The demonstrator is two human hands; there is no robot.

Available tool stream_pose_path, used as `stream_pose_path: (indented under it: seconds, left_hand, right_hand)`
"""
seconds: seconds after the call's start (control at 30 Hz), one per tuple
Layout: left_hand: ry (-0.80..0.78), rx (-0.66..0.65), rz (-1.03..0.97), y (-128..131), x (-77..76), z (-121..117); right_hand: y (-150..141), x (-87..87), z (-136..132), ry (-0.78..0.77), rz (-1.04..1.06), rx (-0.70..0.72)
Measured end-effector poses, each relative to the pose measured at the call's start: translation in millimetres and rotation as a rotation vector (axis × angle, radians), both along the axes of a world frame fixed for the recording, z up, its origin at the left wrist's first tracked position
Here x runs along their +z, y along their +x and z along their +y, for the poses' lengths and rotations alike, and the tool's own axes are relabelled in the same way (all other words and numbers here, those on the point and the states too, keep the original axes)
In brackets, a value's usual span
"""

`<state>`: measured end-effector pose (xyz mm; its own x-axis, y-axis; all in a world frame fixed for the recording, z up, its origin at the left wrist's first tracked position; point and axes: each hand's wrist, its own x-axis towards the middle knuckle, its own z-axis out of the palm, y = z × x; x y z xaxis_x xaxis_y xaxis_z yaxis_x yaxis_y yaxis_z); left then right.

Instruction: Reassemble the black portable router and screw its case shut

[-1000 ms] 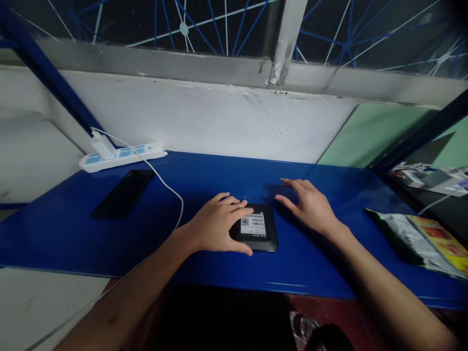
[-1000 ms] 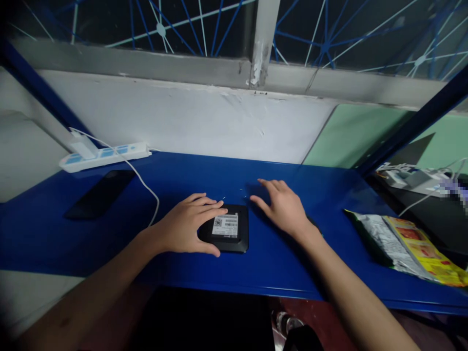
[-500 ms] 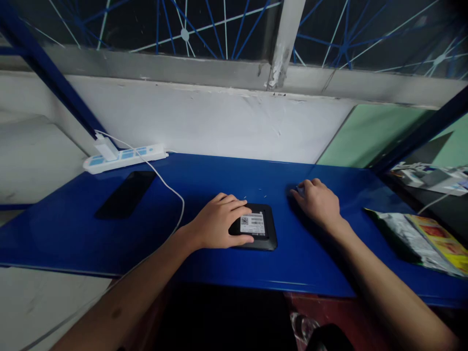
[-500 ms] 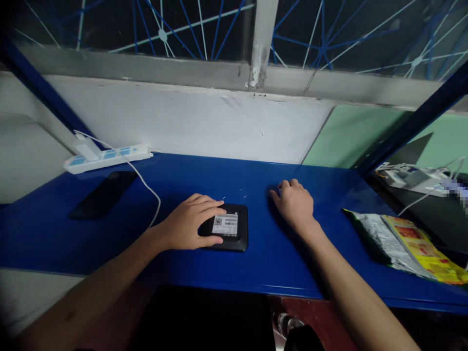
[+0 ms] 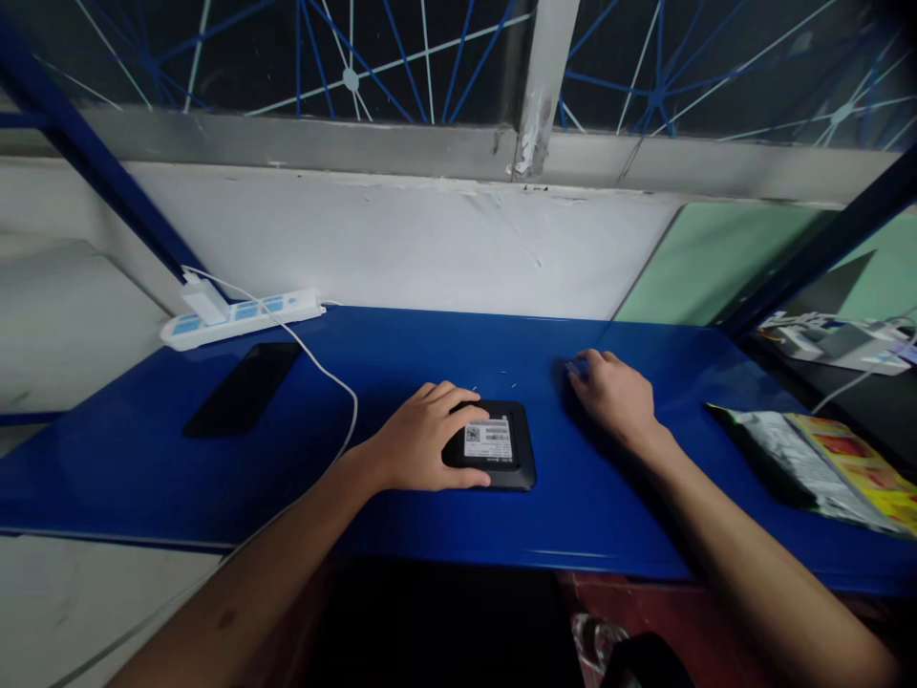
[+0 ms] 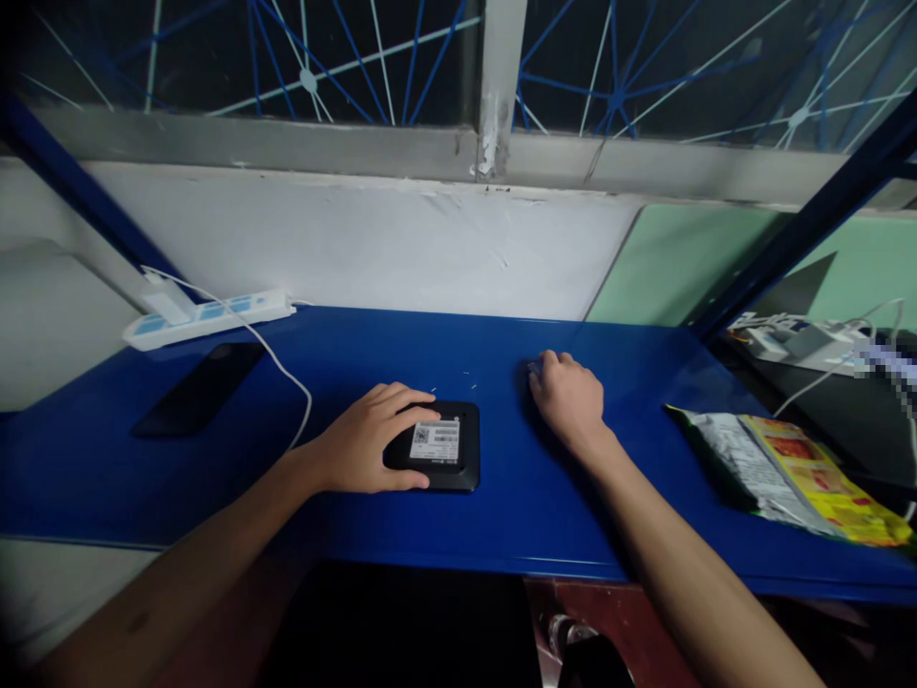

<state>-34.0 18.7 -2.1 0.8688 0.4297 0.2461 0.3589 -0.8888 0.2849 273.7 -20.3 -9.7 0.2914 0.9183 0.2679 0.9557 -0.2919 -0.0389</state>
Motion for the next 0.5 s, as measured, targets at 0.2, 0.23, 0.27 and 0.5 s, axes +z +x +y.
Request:
stream_pose_path:
  seconds: [0.2,0.23,0.27,0.5]
  left_hand:
    - [-0.032,0.007,0.040,-0.1,0.5,-0.9]
    - [-0.034,0.008,0.045,0.2,0.4,-0.9]
    - [-0.036,0.009,0.048,0.5,0.4,-0.9]
    - [-0.068,0.011,0.079,0.3,3.2,-2.6]
  right_hand:
    - [-3.9,8.9,1.3,0.429,0.382,0.186]
    - [-5.0,10.4,1.5,0.484,0.465,0.205]
    - [-5.9,11.1,1.7,0.527,0.543,0.211]
    - [-4.7,-1.6,7.8,0.751,0.823,0.231]
